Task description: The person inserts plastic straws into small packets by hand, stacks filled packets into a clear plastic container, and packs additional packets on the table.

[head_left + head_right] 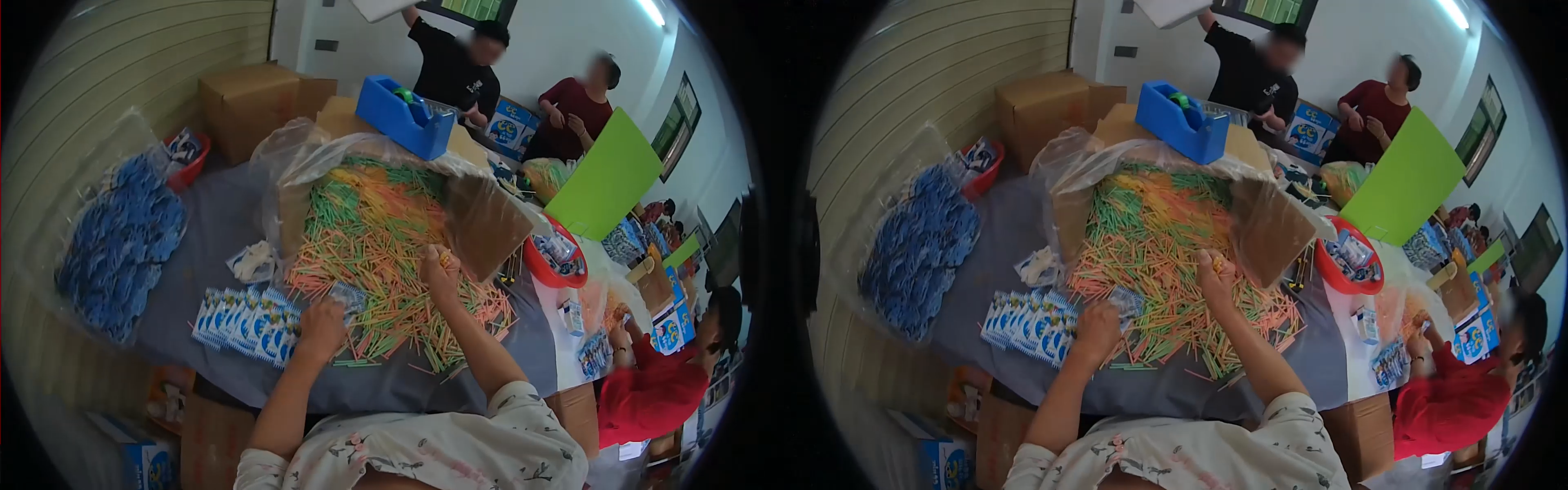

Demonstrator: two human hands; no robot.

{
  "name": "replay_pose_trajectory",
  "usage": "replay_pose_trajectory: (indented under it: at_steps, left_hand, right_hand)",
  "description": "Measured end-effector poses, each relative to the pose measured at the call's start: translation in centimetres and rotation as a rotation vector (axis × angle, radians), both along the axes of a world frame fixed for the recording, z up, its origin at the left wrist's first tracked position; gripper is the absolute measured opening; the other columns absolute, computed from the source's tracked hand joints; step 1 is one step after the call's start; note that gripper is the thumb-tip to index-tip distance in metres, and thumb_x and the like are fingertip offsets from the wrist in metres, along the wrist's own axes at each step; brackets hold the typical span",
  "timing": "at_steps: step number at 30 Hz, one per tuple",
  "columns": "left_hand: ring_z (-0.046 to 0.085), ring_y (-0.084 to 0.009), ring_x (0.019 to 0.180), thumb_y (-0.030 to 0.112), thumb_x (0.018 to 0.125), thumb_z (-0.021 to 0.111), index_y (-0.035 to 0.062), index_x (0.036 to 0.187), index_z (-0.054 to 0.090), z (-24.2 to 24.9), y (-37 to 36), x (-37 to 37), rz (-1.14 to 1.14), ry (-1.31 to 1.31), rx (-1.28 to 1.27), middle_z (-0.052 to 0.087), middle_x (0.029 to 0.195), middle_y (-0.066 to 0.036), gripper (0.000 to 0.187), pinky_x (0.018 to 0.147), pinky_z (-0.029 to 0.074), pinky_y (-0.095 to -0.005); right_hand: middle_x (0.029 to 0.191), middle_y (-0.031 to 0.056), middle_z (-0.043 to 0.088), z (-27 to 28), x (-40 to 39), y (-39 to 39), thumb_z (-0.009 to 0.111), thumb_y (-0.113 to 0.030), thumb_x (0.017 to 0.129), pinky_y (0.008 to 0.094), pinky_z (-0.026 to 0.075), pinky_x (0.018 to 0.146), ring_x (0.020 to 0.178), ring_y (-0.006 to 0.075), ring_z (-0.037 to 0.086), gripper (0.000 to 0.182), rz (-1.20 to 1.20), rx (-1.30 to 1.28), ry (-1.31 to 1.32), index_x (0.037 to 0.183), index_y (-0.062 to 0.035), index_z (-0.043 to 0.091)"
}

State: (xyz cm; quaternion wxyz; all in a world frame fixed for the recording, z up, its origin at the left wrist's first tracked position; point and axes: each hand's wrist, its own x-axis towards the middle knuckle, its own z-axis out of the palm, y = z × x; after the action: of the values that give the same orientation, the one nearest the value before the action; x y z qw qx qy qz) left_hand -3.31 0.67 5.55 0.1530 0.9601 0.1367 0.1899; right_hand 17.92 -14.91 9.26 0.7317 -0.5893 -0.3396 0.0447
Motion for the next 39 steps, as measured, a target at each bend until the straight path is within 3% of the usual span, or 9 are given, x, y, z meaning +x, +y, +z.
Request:
replay_pose_trajectory:
  at_steps: [6,12,14,18,25,27,31,32,39]
  left_hand:
    - [0.062,-0.0356,0.092,0.002,0.079,0.059,-0.0015,0.081,0.068,0.4,-0.7,-0.4,-0.02,-0.092,0.021,0.064,0.092,-0.017,0.01,0.075,0.054,-0.0447]
    - [0.061,-0.0355,0.085,-0.001,0.078,0.057,-0.0022,0.077,0.064,-0.5,-0.2,-0.4,-0.039,-0.127,0.066,0.062,0.086,-0.018,0.007,0.07,0.052,-0.046]
    - [0.059,-0.0354,0.08,-0.003,0.077,0.058,-0.0019,0.073,0.062,0.5,-0.4,-0.5,-0.046,-0.107,0.047,0.06,0.081,-0.017,0.005,0.067,0.051,-0.0468]
    - [0.058,-0.0357,0.077,-0.003,0.076,0.058,-0.0019,0.071,0.06,1.1,-0.2,-0.3,-0.069,-0.148,0.004,0.059,0.077,-0.016,0.006,0.066,0.049,-0.0475]
    - [0.061,-0.034,0.082,0.0,0.08,0.064,-0.0029,0.086,0.067,2.7,1.3,-0.8,-0.075,-0.177,-0.144,0.063,0.084,-0.016,0.007,0.071,0.049,-0.0441]
    - [0.06,-0.0326,0.08,-0.001,0.082,0.067,-0.0031,0.087,0.067,4.9,0.8,-1.0,-0.025,-0.303,-0.344,0.062,0.081,-0.015,0.005,0.07,0.049,-0.0445]
    - [0.061,-0.019,0.076,-0.003,0.085,0.069,-0.0032,0.089,0.067,5.3,0.5,-0.7,-0.099,-0.405,-0.64,0.064,0.085,-0.01,0.004,0.065,0.049,-0.0355]
    - [0.059,-0.0126,0.074,-0.001,0.086,0.07,-0.0031,0.091,0.068,4.6,0.4,-0.6,-0.154,-0.44,-0.794,0.065,0.088,-0.007,0.005,0.064,0.048,-0.029]
    - [0.059,-0.0104,0.074,-0.002,0.087,0.07,-0.004,0.092,0.068,3.0,-1.8,-0.9,-0.194,-0.384,-1.009,0.063,0.085,-0.005,0.006,0.064,0.047,-0.0257]
  right_hand:
    - [0.062,-0.0034,0.047,-3.2,4.0,0.4,0.055,-0.022,0.102,0.0263,0.033,0.049,0.053,0.0045,0.039,0.024,0.109,0.019,-0.028,0.085,-0.0058,0.062]
    - [0.07,0.0006,0.05,-3.9,2.7,0.6,0.056,-0.025,0.101,0.0329,0.04,0.06,0.064,0.0082,0.043,0.03,0.135,-0.226,-0.156,0.08,-0.0033,0.057]
    - [0.073,0.0008,0.054,-3.8,2.5,0.7,0.057,-0.02,0.101,0.0296,0.041,0.06,0.064,0.0079,0.047,0.026,0.079,-0.223,-0.424,0.084,-0.0001,0.059]
    - [0.065,0.0014,0.052,-4.6,3.0,0.7,0.055,-0.026,0.102,0.0295,0.04,0.055,0.057,0.0087,0.047,0.034,0.216,-0.185,-0.077,0.076,-0.0049,0.055]
    - [0.055,-0.001,0.045,-2.8,3.0,1.8,0.048,-0.029,0.104,0.0288,0.037,0.045,0.047,0.0076,0.038,0.031,0.118,-0.047,0.24,0.084,-0.007,0.053]
    - [0.054,-0.0021,0.044,-1.1,1.6,2.2,0.048,-0.029,0.104,0.0279,0.035,0.043,0.045,0.007,0.036,0.031,0.121,0.023,0.302,0.084,-0.007,0.054]
    - [0.055,-0.0049,0.035,1.4,-0.6,2.7,0.049,-0.032,0.104,0.0252,0.027,0.041,0.044,0.0059,0.031,0.032,0.335,0.237,0.475,0.093,-0.0047,0.06]
    - [0.055,-0.0049,0.035,2.1,-1.4,2.8,0.049,-0.032,0.104,0.0252,0.027,0.041,0.044,0.0059,0.031,0.032,0.324,0.24,0.481,0.093,-0.0047,0.06]
    - [0.054,-0.0071,0.034,3.9,-5.5,3.1,0.055,-0.027,0.102,0.0238,0.021,0.04,0.043,0.0035,0.027,0.027,0.488,0.32,0.415,0.092,-0.0031,0.062]
